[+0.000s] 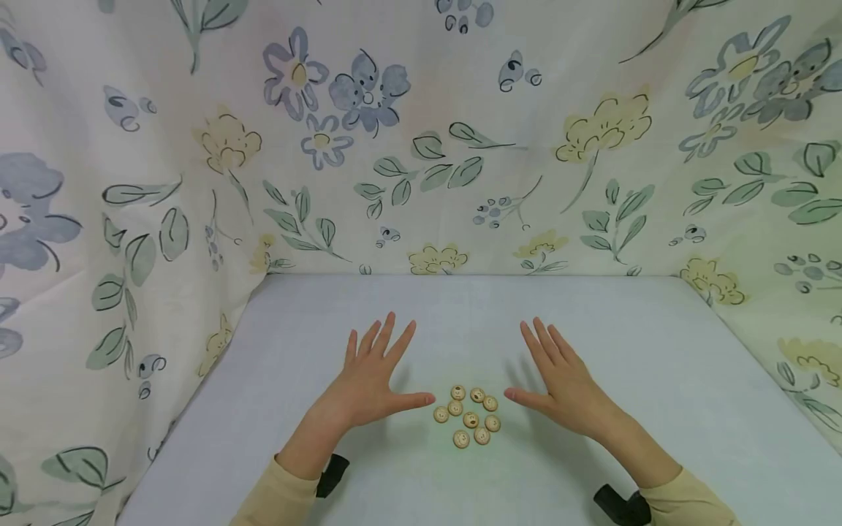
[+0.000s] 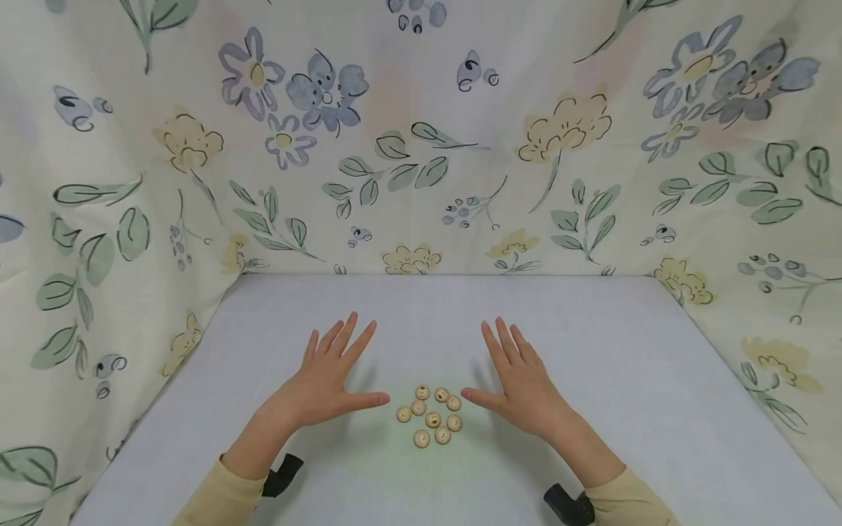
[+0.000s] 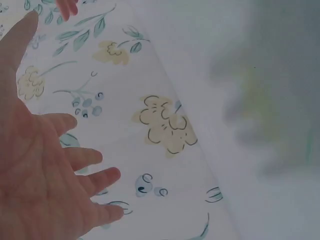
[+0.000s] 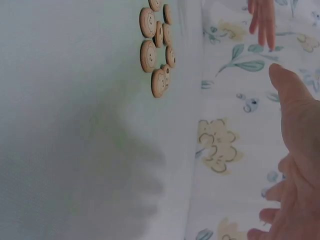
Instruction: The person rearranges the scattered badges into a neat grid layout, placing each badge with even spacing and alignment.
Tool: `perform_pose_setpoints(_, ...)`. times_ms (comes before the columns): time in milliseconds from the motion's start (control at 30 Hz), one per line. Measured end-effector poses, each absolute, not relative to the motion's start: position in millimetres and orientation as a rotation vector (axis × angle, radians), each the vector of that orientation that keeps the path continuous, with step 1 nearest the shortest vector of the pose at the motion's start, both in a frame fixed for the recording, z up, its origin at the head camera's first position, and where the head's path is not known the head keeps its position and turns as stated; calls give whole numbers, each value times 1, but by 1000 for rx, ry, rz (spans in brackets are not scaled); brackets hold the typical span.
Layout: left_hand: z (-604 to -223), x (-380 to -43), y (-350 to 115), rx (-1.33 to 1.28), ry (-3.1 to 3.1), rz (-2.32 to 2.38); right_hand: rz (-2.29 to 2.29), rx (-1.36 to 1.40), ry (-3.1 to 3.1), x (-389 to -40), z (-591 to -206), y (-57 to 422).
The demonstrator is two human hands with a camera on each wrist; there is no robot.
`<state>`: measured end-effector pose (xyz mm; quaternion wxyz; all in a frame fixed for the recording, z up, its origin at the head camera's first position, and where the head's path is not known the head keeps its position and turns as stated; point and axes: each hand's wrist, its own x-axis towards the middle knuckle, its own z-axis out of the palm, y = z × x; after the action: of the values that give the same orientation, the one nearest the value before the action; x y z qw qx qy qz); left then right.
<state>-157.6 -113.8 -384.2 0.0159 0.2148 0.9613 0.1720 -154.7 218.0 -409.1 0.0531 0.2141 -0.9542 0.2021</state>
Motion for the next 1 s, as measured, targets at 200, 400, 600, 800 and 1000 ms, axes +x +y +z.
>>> perform_pose_setpoints(200, -385, -157, -113, 653, 2946, 713, 748, 629, -2909, -154, -409, 217)
perform_pose_setpoints(400, -385, -155, -112, 640, 2889, 878, 839, 625, -2868, -153, -409, 217)
perform_pose_setpoints(600, -387, -156, -111, 654, 2881, 959, 922, 629, -2825, -153, -410, 216)
perform_pose_setpoints(800, -391, -155, -109, 671, 2898, 1053, 957, 636, -2778, -153, -412, 216)
perform_pose_setpoints(1000, -395, -154, -106, 675, 2861, 1123, 974, 639, -2739, -153, -414, 214)
